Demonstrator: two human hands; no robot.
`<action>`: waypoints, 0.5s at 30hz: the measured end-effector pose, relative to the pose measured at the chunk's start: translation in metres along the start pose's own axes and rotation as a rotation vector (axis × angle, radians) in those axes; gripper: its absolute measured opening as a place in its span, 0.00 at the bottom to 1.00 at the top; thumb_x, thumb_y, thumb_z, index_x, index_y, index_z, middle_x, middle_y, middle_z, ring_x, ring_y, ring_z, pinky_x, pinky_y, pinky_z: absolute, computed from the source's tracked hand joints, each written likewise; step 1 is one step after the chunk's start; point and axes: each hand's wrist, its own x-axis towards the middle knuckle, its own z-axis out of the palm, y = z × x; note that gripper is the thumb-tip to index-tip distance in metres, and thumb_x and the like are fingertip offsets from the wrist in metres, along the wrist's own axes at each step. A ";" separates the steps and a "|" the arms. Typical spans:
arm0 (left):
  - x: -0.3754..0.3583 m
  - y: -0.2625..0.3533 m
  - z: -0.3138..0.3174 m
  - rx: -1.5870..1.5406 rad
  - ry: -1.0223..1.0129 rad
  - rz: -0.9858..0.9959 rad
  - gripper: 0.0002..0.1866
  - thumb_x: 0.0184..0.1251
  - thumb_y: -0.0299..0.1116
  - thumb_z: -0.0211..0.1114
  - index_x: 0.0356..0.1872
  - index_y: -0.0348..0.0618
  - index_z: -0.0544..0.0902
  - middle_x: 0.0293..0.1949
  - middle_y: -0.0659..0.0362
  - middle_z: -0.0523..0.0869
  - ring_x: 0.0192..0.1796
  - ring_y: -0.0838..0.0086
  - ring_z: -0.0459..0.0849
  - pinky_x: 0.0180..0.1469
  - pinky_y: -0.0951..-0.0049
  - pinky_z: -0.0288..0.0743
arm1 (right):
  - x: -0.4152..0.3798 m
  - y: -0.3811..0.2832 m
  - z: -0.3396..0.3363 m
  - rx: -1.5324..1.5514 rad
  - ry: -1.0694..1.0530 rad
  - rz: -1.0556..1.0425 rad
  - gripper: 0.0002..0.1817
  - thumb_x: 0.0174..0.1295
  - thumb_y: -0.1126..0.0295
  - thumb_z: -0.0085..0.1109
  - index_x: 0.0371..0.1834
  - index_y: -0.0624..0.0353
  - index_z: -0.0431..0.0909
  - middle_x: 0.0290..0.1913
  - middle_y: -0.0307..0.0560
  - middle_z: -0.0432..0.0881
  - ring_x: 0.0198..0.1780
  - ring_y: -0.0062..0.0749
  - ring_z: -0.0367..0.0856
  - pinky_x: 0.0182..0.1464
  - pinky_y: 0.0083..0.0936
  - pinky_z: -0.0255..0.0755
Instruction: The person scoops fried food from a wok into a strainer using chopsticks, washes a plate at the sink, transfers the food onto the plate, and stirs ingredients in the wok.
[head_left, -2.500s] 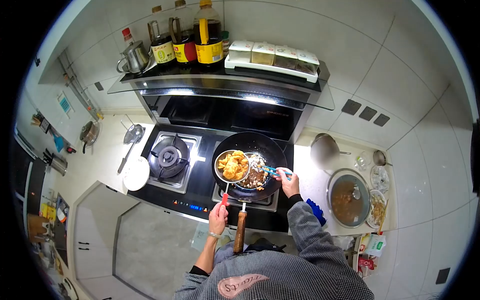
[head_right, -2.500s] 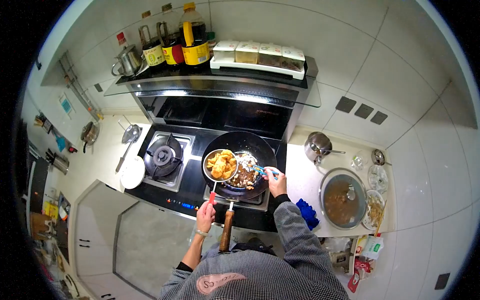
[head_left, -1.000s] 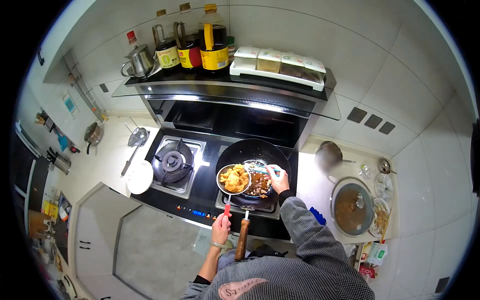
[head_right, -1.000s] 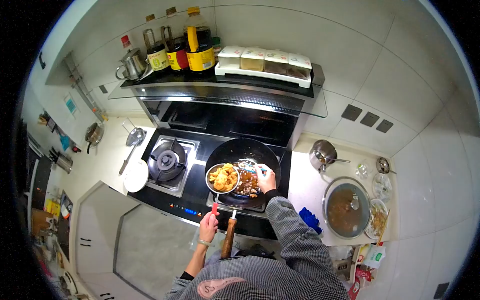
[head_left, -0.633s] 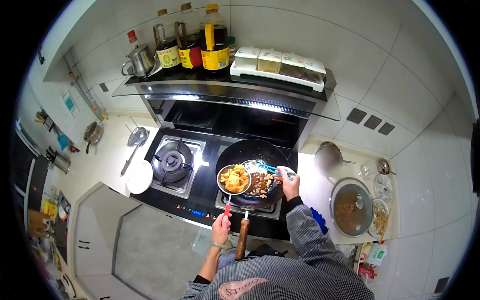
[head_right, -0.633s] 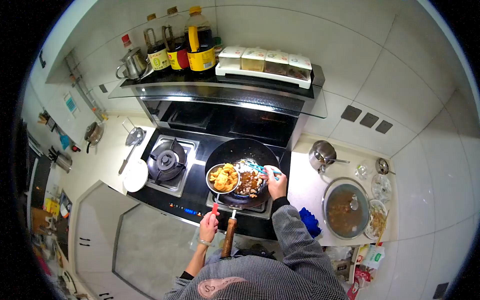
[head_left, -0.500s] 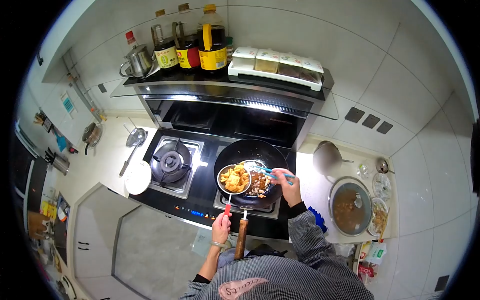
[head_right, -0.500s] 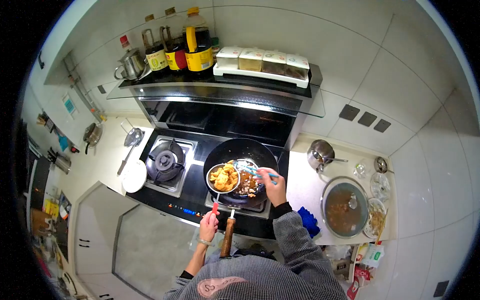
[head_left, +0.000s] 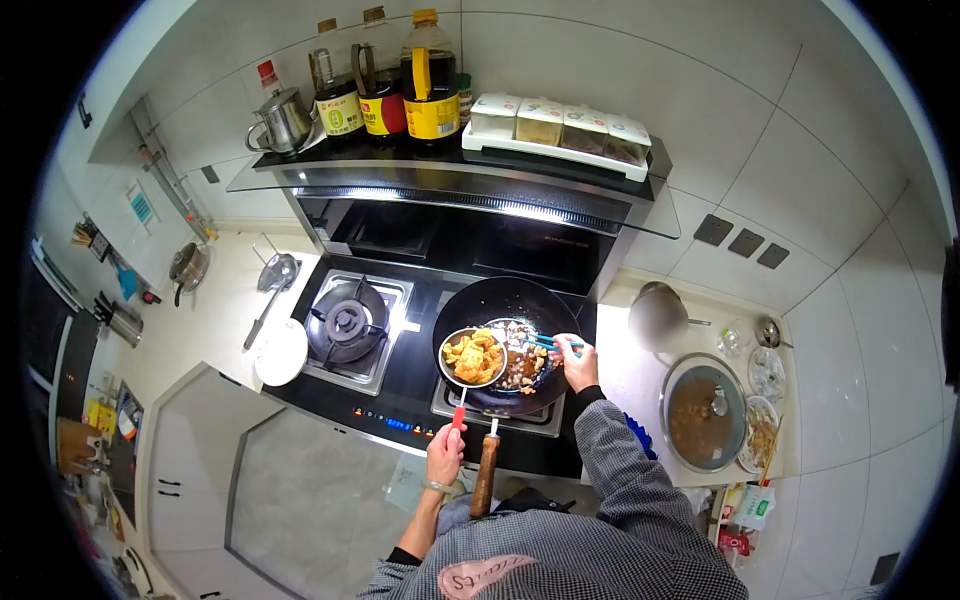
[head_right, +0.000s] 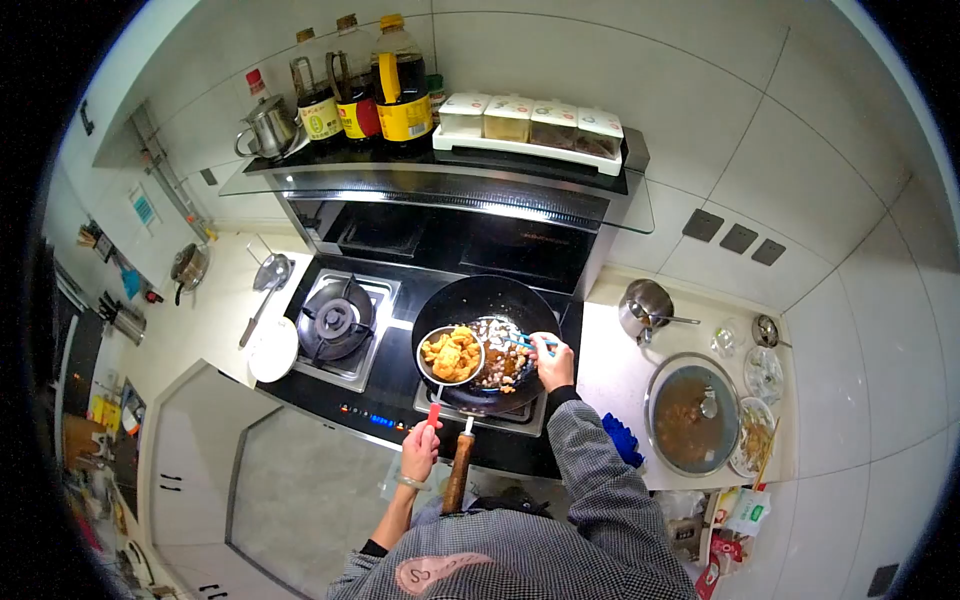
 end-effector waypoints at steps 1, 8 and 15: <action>0.000 0.000 0.000 0.004 -0.006 0.013 0.11 0.73 0.35 0.49 0.43 0.40 0.77 0.19 0.70 0.67 0.18 0.89 0.61 0.18 0.86 0.56 | -0.001 0.000 -0.002 0.019 0.038 -0.001 0.11 0.67 0.68 0.53 0.40 0.67 0.79 0.35 0.47 0.83 0.33 0.27 0.84 0.37 0.18 0.78; 0.001 -0.001 0.001 0.048 -0.017 0.038 0.12 0.73 0.35 0.49 0.43 0.40 0.77 0.19 0.70 0.67 0.18 0.89 0.62 0.18 0.86 0.56 | -0.016 -0.026 -0.011 0.134 0.095 0.000 0.12 0.67 0.68 0.52 0.40 0.69 0.79 0.35 0.49 0.83 0.34 0.28 0.84 0.38 0.19 0.79; 0.004 -0.004 0.000 0.053 -0.026 0.040 0.12 0.73 0.35 0.49 0.42 0.40 0.78 0.19 0.70 0.68 0.19 0.89 0.63 0.19 0.85 0.58 | -0.047 -0.088 -0.004 0.209 -0.133 -0.060 0.13 0.68 0.68 0.50 0.41 0.69 0.78 0.36 0.49 0.83 0.35 0.28 0.84 0.38 0.20 0.78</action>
